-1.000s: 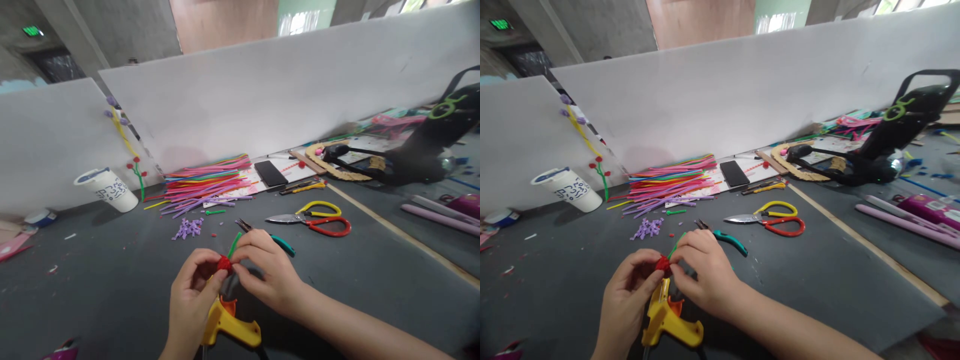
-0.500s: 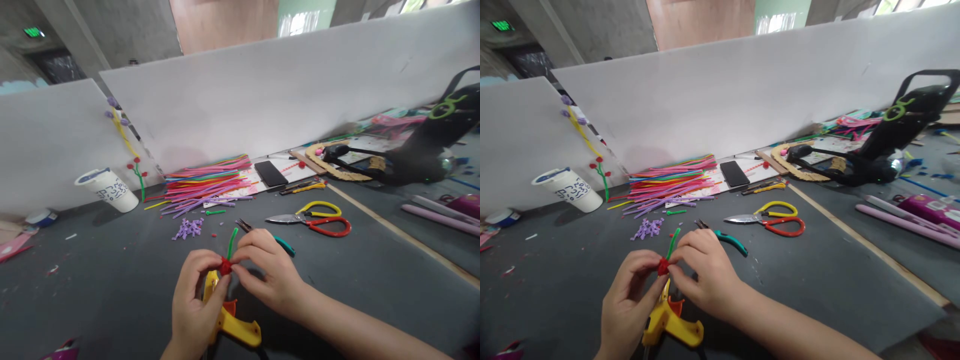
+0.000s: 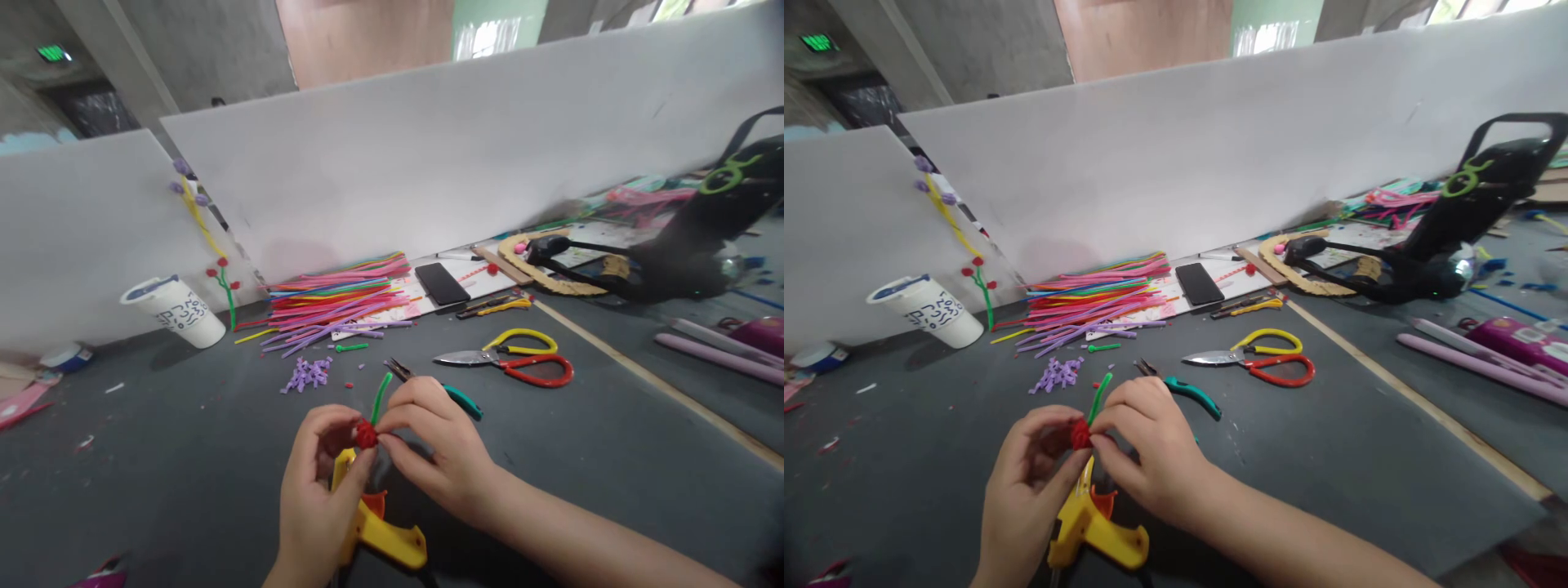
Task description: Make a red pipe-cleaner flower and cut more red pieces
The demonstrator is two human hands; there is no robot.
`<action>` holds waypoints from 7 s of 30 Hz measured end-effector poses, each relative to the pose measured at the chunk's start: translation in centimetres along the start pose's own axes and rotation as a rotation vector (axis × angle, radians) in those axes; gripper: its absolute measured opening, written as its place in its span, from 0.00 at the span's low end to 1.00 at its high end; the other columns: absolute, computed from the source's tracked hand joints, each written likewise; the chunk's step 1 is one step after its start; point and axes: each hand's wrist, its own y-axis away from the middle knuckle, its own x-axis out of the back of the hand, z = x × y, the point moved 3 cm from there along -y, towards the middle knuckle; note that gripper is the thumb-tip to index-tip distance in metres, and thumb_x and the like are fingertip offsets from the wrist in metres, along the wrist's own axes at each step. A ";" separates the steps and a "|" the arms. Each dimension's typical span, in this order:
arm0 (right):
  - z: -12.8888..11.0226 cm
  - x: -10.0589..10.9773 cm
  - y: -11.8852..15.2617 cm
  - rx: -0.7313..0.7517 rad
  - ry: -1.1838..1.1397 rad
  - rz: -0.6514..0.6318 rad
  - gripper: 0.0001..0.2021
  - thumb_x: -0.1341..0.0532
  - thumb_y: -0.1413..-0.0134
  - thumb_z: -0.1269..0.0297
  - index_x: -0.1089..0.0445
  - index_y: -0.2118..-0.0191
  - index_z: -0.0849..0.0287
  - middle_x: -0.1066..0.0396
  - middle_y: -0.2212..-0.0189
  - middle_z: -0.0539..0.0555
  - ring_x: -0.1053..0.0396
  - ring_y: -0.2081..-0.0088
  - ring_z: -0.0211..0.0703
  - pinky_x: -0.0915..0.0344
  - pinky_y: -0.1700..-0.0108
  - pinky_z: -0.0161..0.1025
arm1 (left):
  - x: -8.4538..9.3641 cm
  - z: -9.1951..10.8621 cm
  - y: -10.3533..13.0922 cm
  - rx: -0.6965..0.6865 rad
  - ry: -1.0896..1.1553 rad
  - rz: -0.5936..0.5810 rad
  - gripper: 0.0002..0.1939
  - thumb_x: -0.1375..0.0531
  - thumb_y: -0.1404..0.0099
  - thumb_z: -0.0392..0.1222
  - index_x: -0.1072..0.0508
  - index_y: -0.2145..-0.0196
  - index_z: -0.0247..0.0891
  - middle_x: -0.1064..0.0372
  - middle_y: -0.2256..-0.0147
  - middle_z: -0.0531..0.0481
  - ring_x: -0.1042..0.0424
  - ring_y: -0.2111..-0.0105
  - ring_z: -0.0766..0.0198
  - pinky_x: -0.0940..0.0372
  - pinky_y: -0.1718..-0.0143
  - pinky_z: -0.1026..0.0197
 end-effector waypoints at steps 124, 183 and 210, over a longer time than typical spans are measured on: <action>5.3 0.8 -0.6 -0.559 0.472 -0.415 0.09 0.46 0.46 0.67 0.37 0.58 0.58 0.31 0.64 0.52 0.32 0.67 0.38 0.40 0.64 0.33 | 2.6 -2.7 -2.6 0.305 0.231 0.139 0.09 0.36 0.47 0.39 0.28 0.66 0.39 0.32 0.65 0.53 0.27 0.67 0.65 0.33 0.62 0.65; 2.2 0.4 1.8 -0.309 0.180 -0.644 0.04 0.47 0.53 0.73 0.43 0.72 0.56 0.38 0.71 0.50 0.39 0.71 0.38 0.46 0.70 0.34 | 1.7 -1.9 -0.8 0.719 0.752 0.090 0.06 0.36 0.47 0.36 0.26 0.69 0.36 0.29 0.73 0.51 0.31 0.75 0.70 0.34 0.71 0.69; 1.7 0.4 1.8 -0.269 0.195 -0.631 0.05 0.47 0.53 0.73 0.44 0.75 0.56 0.39 0.75 0.49 0.42 0.74 0.37 0.49 0.73 0.34 | 1.6 -1.9 -0.9 0.732 0.732 0.125 0.10 0.33 0.52 0.36 0.26 0.70 0.35 0.30 0.75 0.50 0.31 0.75 0.68 0.34 0.72 0.68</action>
